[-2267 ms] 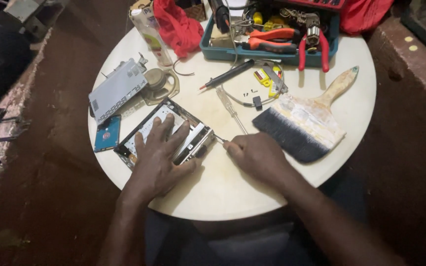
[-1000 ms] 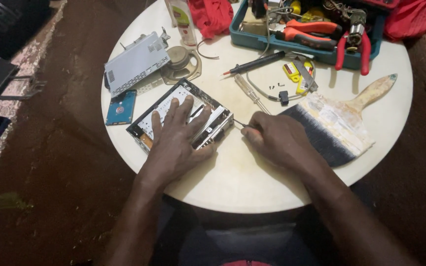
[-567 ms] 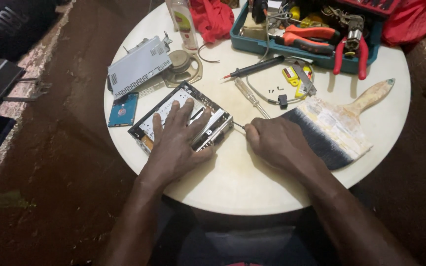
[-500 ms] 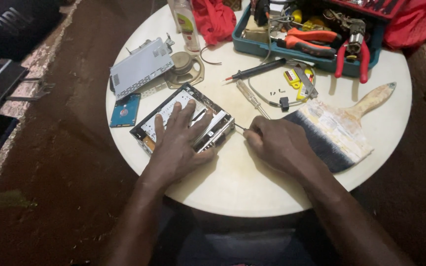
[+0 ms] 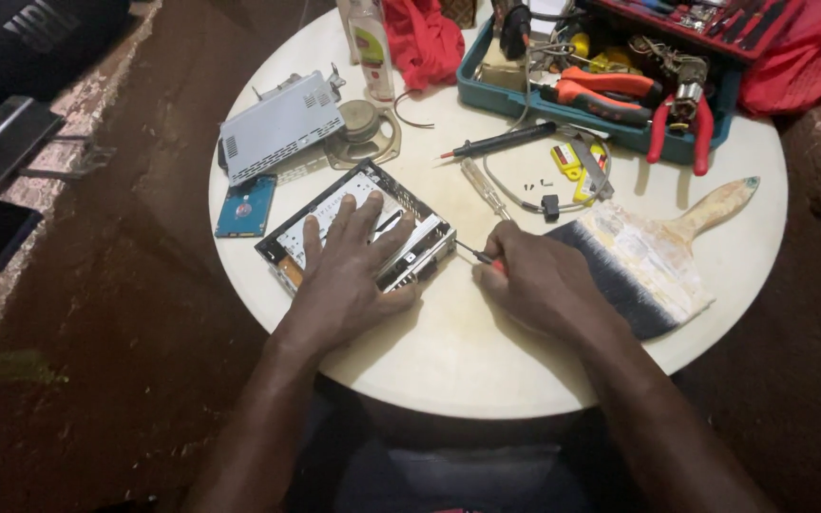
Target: The person disassembles a silver electronic device on a round table, removes the top cover, and uses a screwdriver to loosen screws on the internal chassis. They briefly brush the interior with a paintbrush, then continue unscrewing components and repositioning the device.
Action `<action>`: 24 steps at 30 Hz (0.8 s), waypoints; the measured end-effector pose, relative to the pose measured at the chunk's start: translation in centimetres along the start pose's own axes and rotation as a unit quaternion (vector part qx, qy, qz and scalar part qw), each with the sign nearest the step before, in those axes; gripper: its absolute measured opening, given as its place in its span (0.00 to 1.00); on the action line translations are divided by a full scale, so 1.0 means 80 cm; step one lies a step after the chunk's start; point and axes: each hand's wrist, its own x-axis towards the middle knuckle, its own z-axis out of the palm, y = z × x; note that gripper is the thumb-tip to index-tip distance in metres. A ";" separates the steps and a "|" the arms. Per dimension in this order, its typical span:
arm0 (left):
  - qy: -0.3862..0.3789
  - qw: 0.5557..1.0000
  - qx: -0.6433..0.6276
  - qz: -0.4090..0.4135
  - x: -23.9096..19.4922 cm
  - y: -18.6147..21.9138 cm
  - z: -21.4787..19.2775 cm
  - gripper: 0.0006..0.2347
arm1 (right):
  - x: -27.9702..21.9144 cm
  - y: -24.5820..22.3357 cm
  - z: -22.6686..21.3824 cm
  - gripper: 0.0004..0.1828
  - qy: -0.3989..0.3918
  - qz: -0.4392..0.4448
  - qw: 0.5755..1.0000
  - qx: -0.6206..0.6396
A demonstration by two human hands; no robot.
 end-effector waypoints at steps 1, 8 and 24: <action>0.005 1.000 0.002 0.002 -0.001 0.001 -0.001 0.34 | 0.000 0.001 0.000 0.15 0.010 -0.001 1.000 0.019; 0.015 1.000 0.004 0.011 -0.001 0.001 0.001 0.34 | 0.005 0.006 0.009 0.28 0.002 0.000 0.998 0.057; 0.015 1.000 0.002 0.004 -0.003 0.000 0.001 0.34 | 0.008 -0.001 0.005 0.28 0.026 0.070 0.996 0.038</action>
